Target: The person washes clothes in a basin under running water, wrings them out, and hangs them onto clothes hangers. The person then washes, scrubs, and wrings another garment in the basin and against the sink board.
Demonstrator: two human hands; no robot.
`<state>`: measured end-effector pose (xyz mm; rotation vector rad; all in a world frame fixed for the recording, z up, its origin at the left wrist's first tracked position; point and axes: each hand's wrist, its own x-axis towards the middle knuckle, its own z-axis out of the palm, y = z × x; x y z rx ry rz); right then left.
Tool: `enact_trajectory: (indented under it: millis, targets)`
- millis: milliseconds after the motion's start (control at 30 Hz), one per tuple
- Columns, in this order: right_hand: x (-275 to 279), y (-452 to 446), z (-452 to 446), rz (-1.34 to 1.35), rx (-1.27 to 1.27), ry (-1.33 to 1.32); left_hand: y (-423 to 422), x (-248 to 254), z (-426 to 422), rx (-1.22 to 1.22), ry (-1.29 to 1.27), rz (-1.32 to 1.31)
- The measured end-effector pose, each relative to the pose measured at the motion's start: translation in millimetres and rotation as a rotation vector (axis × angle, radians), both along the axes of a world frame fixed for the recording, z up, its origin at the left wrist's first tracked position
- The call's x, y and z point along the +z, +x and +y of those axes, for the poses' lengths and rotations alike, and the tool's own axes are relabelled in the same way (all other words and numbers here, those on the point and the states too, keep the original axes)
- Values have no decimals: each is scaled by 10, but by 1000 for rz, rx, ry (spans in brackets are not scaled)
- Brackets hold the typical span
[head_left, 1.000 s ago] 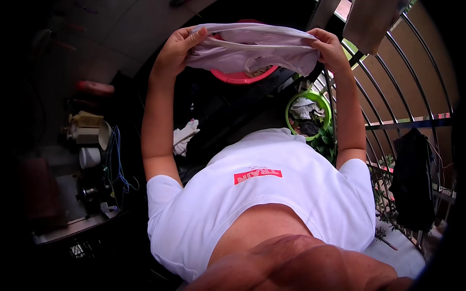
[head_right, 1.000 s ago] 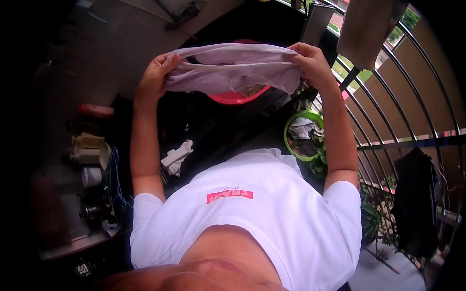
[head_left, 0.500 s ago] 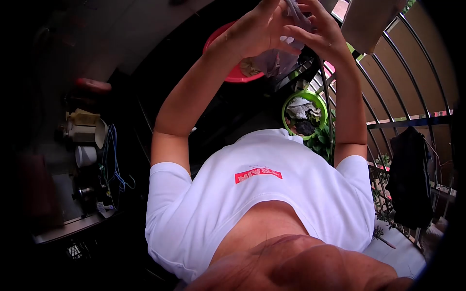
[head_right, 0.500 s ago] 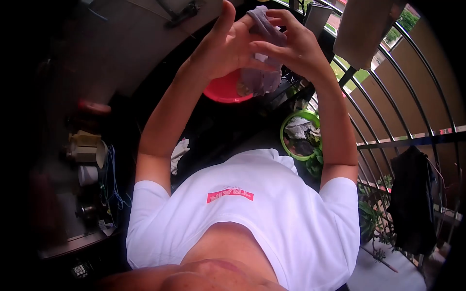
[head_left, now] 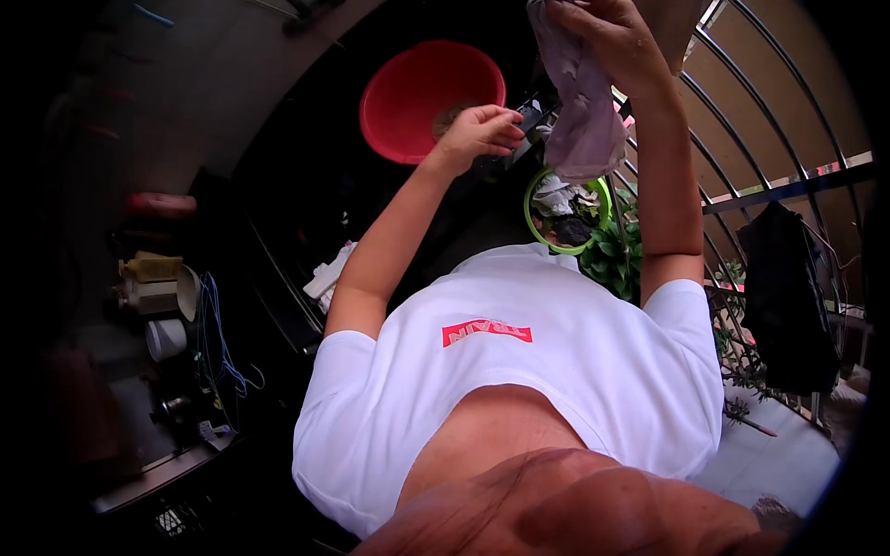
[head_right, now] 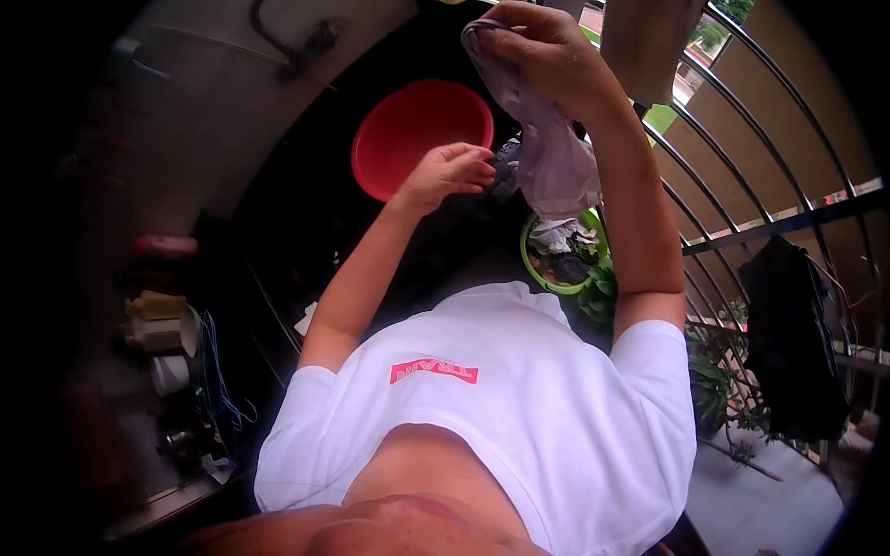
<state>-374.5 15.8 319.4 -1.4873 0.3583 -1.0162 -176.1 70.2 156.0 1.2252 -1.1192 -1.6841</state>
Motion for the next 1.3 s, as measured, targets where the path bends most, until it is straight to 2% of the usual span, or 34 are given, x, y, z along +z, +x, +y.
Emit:
enact_trajectory:
  millis: [67,100,167,200,300,400,433,500,567,600,633,700,733,867,933,967,1033,1100,1167,1233,1300]
  targets:
    - [36,-13,10,-7,38,45,-329,-367,77,14,107,1]
    - [16,-15,-18,-5,43,42,-450,-457,75,-44,144,160]
    - [-116,-46,-107,82,-54,-271,-570,-648,66,-141,177,495]
    - [-174,-77,-187,84,13,-233,-567,-640,61,-142,176,498]
    - [-295,-162,-265,29,-84,-153,-466,-570,74,-169,77,417]
    - [-412,-338,-322,17,-90,-43,-278,-457,30,164,-113,145]
    - [-462,-407,-348,14,-86,-47,-226,-379,4,252,-151,143]
    - [-600,-543,-392,59,-38,157,-93,-312,-70,429,-183,68]
    - [-759,-657,-436,57,-59,164,6,-226,-127,575,-206,-35]
    - [-832,-734,-466,75,-98,220,69,-233,-174,634,-283,-120]
    - [-886,-816,-487,93,-137,277,235,-479,-325,700,-457,-374]
    - [-908,-990,-468,119,-227,284,256,-215,-337,730,-436,-343]
    - [-876,-1086,-434,171,-287,251,205,-19,-303,732,-314,-177]
    - [-936,-1425,-465,268,-426,190,46,316,-459,729,-315,-141]
    - [-963,-1540,-427,335,-473,151,-65,430,-550,762,-334,-4]
    - [-988,-1564,-395,332,-487,155,-121,499,-584,748,-334,-5]
    - [-1108,-1591,-334,341,-475,172,-213,623,-660,697,-159,344]
    - [-1245,-1603,-245,398,-481,154,-303,653,-737,583,-154,466]
    - [-1499,-1647,-184,445,-596,128,-382,687,-794,421,-141,512]
    - [-1519,-1698,-17,552,-686,197,-456,702,-820,243,-170,460]
    - [-2028,-1883,-34,674,-1018,-167,-589,747,-796,87,-237,332]
